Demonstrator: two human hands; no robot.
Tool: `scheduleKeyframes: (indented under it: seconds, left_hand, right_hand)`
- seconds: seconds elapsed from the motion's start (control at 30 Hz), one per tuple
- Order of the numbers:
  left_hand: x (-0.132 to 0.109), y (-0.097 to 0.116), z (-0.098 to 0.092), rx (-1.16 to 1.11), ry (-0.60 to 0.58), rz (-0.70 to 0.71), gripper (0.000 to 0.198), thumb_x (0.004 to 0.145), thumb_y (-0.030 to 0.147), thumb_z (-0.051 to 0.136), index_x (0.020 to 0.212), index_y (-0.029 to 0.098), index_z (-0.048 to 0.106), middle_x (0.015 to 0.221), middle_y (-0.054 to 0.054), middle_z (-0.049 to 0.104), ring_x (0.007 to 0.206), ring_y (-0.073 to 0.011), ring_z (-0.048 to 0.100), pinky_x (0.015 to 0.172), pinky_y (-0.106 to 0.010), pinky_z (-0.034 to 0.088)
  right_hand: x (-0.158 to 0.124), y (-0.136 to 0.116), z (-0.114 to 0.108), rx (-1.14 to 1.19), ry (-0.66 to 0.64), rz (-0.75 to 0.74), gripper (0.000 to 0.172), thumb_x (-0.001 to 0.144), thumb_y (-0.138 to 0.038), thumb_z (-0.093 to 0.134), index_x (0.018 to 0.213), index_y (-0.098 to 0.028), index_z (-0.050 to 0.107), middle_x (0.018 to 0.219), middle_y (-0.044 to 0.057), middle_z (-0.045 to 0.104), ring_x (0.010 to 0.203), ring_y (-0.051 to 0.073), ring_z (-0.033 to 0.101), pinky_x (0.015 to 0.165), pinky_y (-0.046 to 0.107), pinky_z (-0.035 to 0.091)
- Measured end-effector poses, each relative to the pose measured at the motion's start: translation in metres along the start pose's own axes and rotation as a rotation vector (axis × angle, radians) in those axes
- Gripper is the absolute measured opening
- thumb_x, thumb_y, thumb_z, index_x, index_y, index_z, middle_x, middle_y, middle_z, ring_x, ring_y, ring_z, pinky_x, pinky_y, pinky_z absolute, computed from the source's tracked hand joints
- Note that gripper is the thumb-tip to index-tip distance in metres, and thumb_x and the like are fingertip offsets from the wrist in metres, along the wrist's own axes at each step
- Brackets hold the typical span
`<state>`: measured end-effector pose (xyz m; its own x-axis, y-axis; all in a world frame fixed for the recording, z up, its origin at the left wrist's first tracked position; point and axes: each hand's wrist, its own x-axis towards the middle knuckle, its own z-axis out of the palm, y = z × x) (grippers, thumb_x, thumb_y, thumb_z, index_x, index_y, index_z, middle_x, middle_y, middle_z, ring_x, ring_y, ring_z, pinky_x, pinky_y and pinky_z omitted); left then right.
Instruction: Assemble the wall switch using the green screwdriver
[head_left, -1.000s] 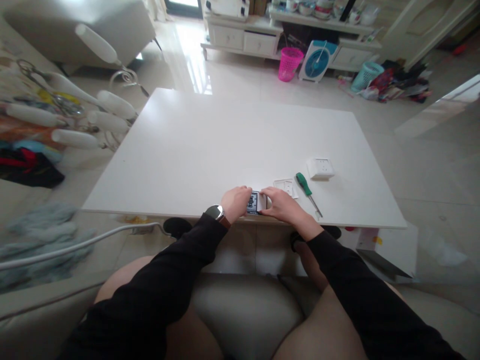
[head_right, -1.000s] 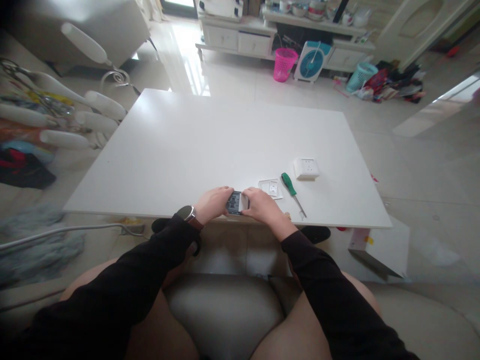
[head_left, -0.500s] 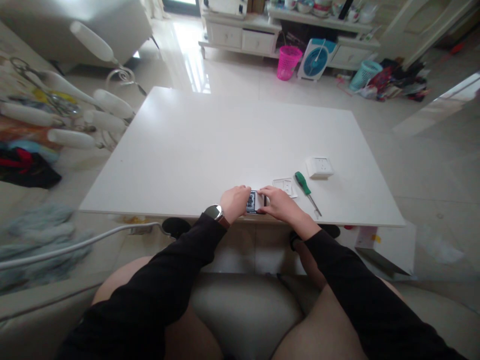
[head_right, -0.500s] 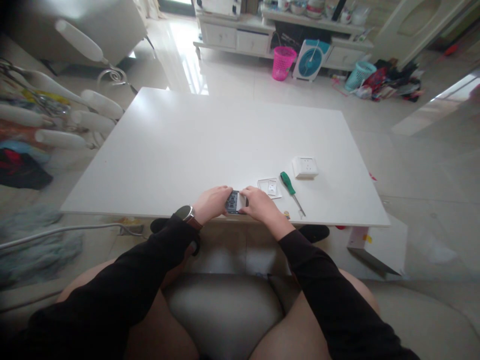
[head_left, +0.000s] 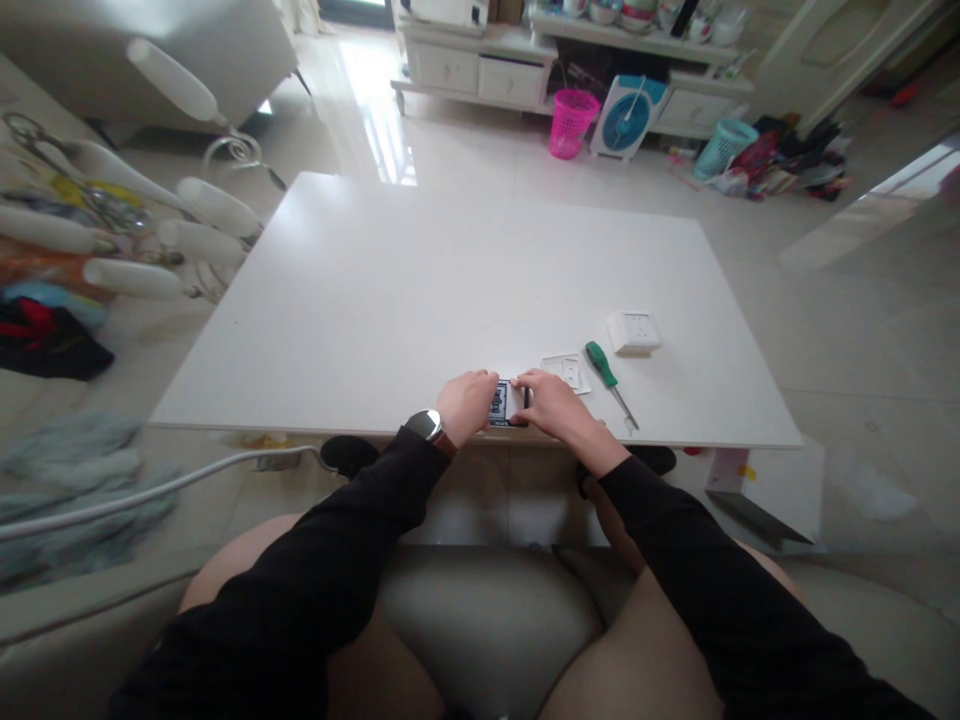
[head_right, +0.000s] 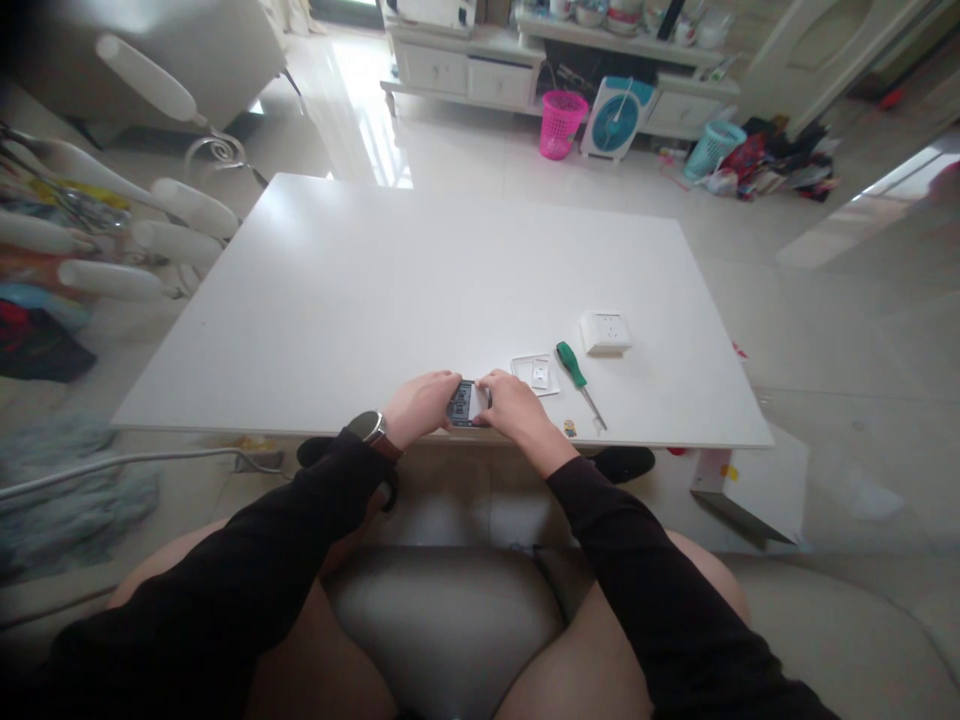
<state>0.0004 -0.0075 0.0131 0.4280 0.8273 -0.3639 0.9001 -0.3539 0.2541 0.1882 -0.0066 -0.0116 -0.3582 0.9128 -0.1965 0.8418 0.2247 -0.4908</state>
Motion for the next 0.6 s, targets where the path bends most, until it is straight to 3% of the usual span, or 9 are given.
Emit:
scheduleKeyframes:
  seconds: [0.33, 0.6]
  left_hand:
    - [0.0008, 0.0007, 0.0011, 0.029, -0.002, -0.009, 0.047, 0.077, 0.020, 0.088, 0.115, 0.017, 0.061, 0.123, -0.012, 0.071, 0.116, -0.0283, 0.070, 0.091, -0.033, 0.054]
    - [0.0018, 0.0002, 0.0021, 0.037, 0.003, -0.001, 0.047, 0.076, 0.020, 0.089, 0.114, 0.016, 0.061, 0.122, -0.012, 0.072, 0.115, -0.0286, 0.070, 0.090, -0.034, 0.055]
  right_hand:
    - [0.0024, 0.0014, 0.0018, -0.008, -0.001, 0.035, 0.055, 0.065, -0.022, 0.097, 0.115, -0.019, 0.076, 0.117, 0.008, 0.073, 0.106, 0.024, 0.070, 0.096, 0.034, 0.054]
    - [0.0016, -0.0033, -0.0016, -0.065, -0.035, 0.074, 0.059, 0.068, -0.025, 0.096, 0.123, -0.019, 0.075, 0.123, 0.010, 0.074, 0.113, 0.026, 0.070, 0.100, 0.034, 0.052]
